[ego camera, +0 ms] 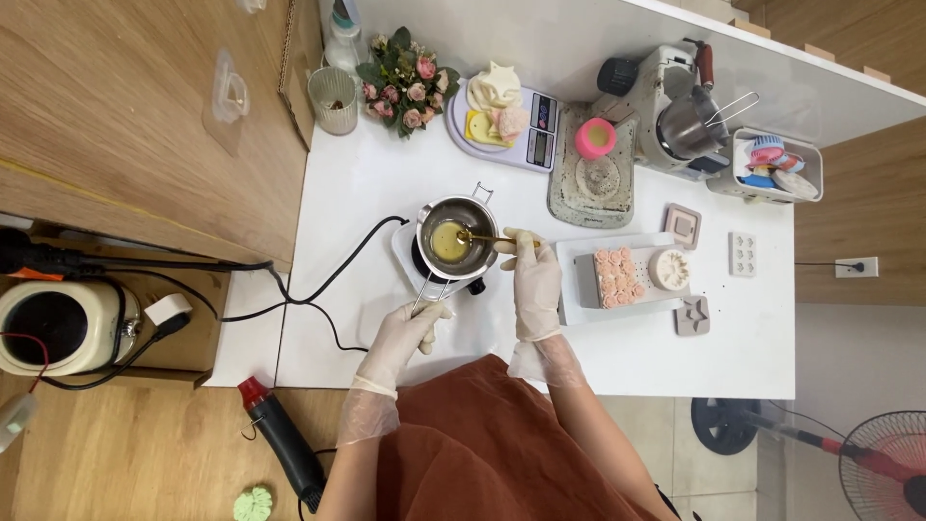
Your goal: Pour melted wax from a metal pot into a flower-shaped silicone mold on a scale.
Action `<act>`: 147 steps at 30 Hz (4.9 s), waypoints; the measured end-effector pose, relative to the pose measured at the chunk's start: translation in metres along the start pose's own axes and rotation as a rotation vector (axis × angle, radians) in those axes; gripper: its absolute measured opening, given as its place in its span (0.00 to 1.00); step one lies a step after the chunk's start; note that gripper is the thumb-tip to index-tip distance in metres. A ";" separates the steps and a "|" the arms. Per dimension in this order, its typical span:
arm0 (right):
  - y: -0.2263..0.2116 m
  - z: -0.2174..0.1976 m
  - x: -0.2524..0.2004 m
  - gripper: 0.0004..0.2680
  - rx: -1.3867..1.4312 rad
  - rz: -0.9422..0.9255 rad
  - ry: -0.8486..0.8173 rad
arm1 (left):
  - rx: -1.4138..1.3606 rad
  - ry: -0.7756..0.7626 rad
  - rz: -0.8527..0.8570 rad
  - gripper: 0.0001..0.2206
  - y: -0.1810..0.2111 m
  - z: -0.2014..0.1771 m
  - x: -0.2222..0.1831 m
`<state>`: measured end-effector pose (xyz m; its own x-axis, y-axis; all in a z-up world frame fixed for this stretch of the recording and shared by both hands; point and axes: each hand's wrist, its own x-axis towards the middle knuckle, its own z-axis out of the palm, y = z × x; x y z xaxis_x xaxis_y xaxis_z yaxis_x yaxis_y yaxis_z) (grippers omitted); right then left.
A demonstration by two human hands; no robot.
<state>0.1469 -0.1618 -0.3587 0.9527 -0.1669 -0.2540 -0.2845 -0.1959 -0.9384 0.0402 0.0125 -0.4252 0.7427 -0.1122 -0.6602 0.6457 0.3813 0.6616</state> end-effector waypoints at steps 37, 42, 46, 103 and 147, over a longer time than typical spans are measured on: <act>0.022 0.003 0.020 0.12 0.147 0.084 -0.036 | 0.063 0.007 -0.037 0.11 0.006 0.000 0.000; 0.023 0.000 0.021 0.12 0.188 0.066 -0.072 | 0.034 0.018 -0.039 0.11 0.001 0.000 0.003; 0.017 0.003 0.017 0.12 0.184 0.054 -0.073 | 0.037 0.030 -0.038 0.12 0.005 0.003 -0.001; -0.017 0.006 -0.009 0.10 0.072 -0.077 -0.065 | 0.078 0.015 -0.030 0.12 0.005 0.000 0.001; -0.093 0.231 0.211 0.06 -1.135 -1.159 -0.840 | -0.044 -0.051 -0.165 0.10 0.011 -0.014 0.002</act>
<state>0.3989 0.0443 -0.3793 0.3930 0.9187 -0.0384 0.8971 -0.3922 -0.2033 0.0464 0.0293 -0.4244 0.6359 -0.2228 -0.7389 0.7521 0.3936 0.5285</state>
